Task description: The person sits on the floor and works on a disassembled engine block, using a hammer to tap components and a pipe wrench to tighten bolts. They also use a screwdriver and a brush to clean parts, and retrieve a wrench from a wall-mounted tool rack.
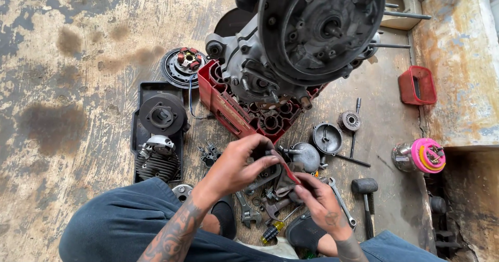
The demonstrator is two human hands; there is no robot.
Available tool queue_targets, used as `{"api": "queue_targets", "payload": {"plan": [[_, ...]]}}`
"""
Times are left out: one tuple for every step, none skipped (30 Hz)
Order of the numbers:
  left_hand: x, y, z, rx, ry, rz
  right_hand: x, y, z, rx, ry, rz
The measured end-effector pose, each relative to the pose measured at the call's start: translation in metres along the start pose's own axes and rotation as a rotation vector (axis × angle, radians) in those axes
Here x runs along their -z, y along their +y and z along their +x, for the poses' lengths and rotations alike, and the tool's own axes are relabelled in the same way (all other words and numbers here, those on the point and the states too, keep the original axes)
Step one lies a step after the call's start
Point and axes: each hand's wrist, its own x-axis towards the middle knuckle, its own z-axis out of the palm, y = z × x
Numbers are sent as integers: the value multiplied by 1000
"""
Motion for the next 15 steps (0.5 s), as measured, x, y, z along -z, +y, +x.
{"api": "queue_targets", "payload": {"plan": [[1,-4,1,2,6,-3,6,6,2,-1,-5,-5],[2,-9,1,-62,26,63,11,13,4,128,-8,-123],[2,-13,1,-125,47,128,17,19,5,258,-11,-240],[5,-19,4,-125,48,129,29,16,6,259,-11,-241],[7,-25,7,-220,162,239,41,12,6,274,95,-248],[9,-31,9,-317,271,352,52,8,6,289,205,-252],[16,-40,14,-318,269,354,66,-1,13,290,207,-250],[24,-50,21,-348,374,439,80,-11,22,407,227,-343],[31,-59,27,-379,479,524,95,-20,31,523,248,-436],[35,-61,32,-385,474,528,91,-46,37,526,255,-432],[39,-63,36,-350,507,484,87,-72,43,548,247,-553],[42,-64,43,-317,543,439,85,-100,50,573,239,-677],[42,-70,50,-326,542,441,79,-108,64,579,247,-675],[41,-77,57,-282,513,324,73,-116,76,666,249,-785],[39,-83,65,-237,482,208,68,-124,89,752,250,-895]]}}
